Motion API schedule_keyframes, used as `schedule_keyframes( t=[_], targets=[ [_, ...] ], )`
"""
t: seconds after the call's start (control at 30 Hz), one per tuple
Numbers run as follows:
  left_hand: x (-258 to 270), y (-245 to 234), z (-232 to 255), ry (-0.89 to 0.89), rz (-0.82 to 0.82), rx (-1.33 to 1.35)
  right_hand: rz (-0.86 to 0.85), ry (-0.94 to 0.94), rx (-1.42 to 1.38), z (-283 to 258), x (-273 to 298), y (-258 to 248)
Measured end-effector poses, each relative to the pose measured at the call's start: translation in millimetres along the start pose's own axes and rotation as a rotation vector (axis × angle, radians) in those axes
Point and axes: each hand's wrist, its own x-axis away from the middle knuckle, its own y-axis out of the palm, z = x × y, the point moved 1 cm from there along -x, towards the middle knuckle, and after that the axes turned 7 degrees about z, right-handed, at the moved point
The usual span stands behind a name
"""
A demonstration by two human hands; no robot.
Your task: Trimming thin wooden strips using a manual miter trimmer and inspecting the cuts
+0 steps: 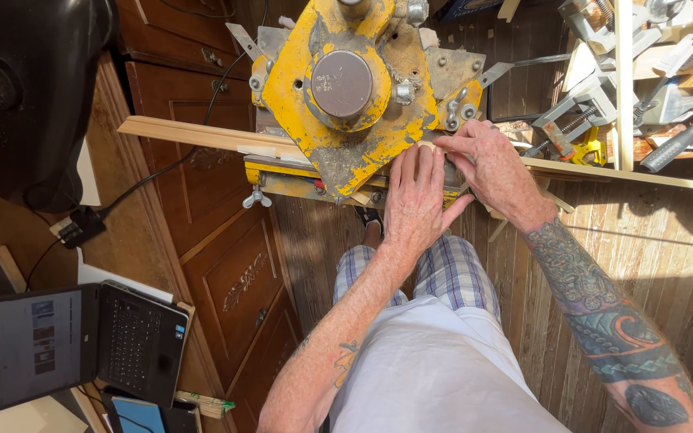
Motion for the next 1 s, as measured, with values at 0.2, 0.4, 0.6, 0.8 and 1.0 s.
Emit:
schedule_keyframes(
  t=[0.2,0.4,0.6,0.8,1.0],
  targets=[
    [-5,-7,0,0.020,-0.042,-0.044,0.010,-0.046,0.101,-3,1,6],
    [-9,-20,2,0.001,0.007,0.000,0.102,-0.125,0.309,-16,9,13],
    [-4,-8,-7,0.015,0.020,0.004,0.254,-0.251,0.355,-13,15,23],
    [-2,-1,-9,0.016,0.015,0.008,0.204,-0.169,0.317,3,14,29],
    [-10,-23,-5,-0.018,-0.028,0.047,0.220,-0.193,0.305,0,13,28]
  ],
)
